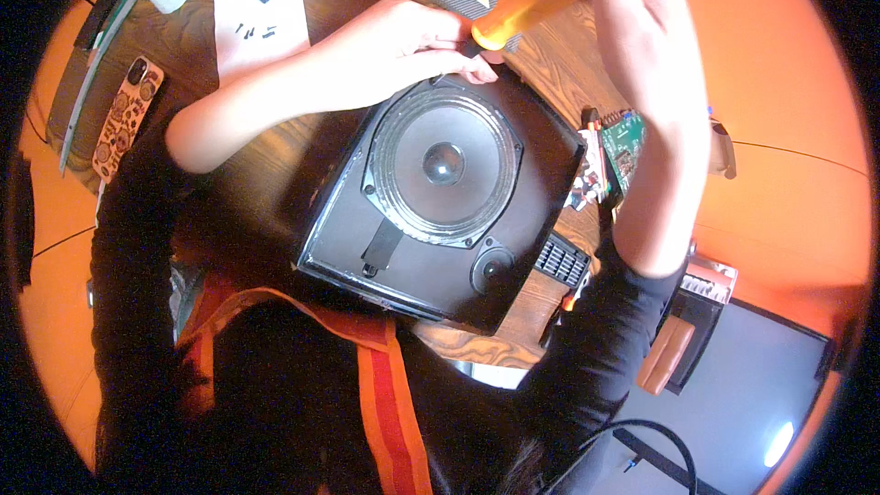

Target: The person uses a screwdriver to remove screws from the bottom and front grille of a portable speaker. They then remove the grille to expose the internal speaker cone and continue unscrewing components inside.

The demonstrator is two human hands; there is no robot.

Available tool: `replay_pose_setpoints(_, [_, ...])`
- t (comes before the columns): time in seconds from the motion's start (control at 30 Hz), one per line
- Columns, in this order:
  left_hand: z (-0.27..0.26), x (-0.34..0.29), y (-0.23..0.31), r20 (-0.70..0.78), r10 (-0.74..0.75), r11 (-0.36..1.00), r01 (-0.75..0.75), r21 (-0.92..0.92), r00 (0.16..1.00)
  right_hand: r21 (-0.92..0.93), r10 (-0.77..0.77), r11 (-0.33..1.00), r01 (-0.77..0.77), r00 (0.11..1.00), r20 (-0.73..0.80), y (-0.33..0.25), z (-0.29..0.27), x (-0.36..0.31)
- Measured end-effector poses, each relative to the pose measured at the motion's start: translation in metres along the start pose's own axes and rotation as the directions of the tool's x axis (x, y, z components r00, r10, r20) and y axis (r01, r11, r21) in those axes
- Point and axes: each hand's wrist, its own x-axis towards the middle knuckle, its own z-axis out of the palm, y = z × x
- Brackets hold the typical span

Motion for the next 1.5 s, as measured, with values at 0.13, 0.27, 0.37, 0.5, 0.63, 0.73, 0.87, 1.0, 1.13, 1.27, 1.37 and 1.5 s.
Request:
replay_pose_setpoints(0.13, [0.006, 0.003, 0.007, -0.055, 0.121, 0.980, -0.111, 0.165, 0.991, -0.300, 0.368, 0.875, -0.381, 0.925, -0.100, -0.025, -0.016, -0.025])
replay_pose_setpoints(0.27, [-0.001, 0.006, 0.009, 0.025, 0.199, 0.953, -0.200, 0.228, 0.980, -0.608, 0.236, 0.789, -0.089, 0.957, 0.166, -0.019, -0.019, -0.026])
replay_pose_setpoints(0.37, [-0.014, 0.010, 0.010, 0.232, 0.179, 0.976, -0.202, 0.083, 0.956, -0.621, -0.169, 0.643, 0.448, 0.874, 0.456, -0.017, -0.024, -0.019])
replay_pose_setpoints(0.5, [-0.024, 0.011, 0.013, 0.278, 0.178, 0.984, -0.165, -0.070, 0.944, -0.495, -0.424, 0.598, 0.631, 0.773, 0.472, -0.017, -0.021, -0.015])
replay_pose_setpoints(0.63, [-0.021, 0.013, 0.017, 0.312, 0.039, 0.995, -0.066, 0.076, 0.949, -0.654, -0.067, 0.749, 0.105, 0.994, 0.083, -0.013, -0.013, -0.026])
replay_pose_setpoints(0.73, [-0.014, 0.009, 0.016, 0.241, 0.033, 0.999, -0.040, 0.023, 0.970, -0.797, 0.171, 0.597, -0.095, 0.985, 0.011, -0.007, -0.017, -0.031])
replay_pose_setpoints(0.87, [-0.020, 0.006, 0.017, 0.213, -0.004, 0.994, 0.027, -0.106, 0.977, -0.744, -0.214, 0.584, 0.326, 0.945, 0.246, -0.002, -0.025, -0.020])
replay_pose_setpoints(1.0, [-0.040, 0.012, 0.020, 0.374, 0.236, 0.969, -0.244, -0.025, 0.897, -0.560, -0.580, 0.289, 0.776, 0.608, 0.542, -0.011, -0.027, -0.006])
replay_pose_setpoints(1.13, [-0.033, 0.010, 0.018, 0.336, 0.096, 0.995, -0.089, -0.036, 0.937, -0.659, -0.301, 0.627, 0.416, 0.909, 0.288, -0.021, -0.019, -0.016])
replay_pose_setpoints(1.27, [-0.020, 0.003, 0.016, 0.185, -0.002, 0.999, -0.005, 0.037, 0.983, -0.537, 0.132, 0.841, -0.068, 0.988, 0.080, -0.012, -0.022, -0.026])
replay_pose_setpoints(1.37, [-0.018, 0.002, 0.015, 0.135, 0.016, 0.996, -0.027, 0.080, 0.991, -0.434, 0.231, 0.886, -0.161, 0.966, 0.115, 0.001, -0.028, -0.024])
replay_pose_setpoints(1.5, [-0.018, 0.000, 0.012, 0.106, 0.071, 0.993, -0.081, 0.088, 0.992, -0.377, 0.188, 0.921, -0.093, 0.957, 0.223, 0.003, -0.035, -0.023])
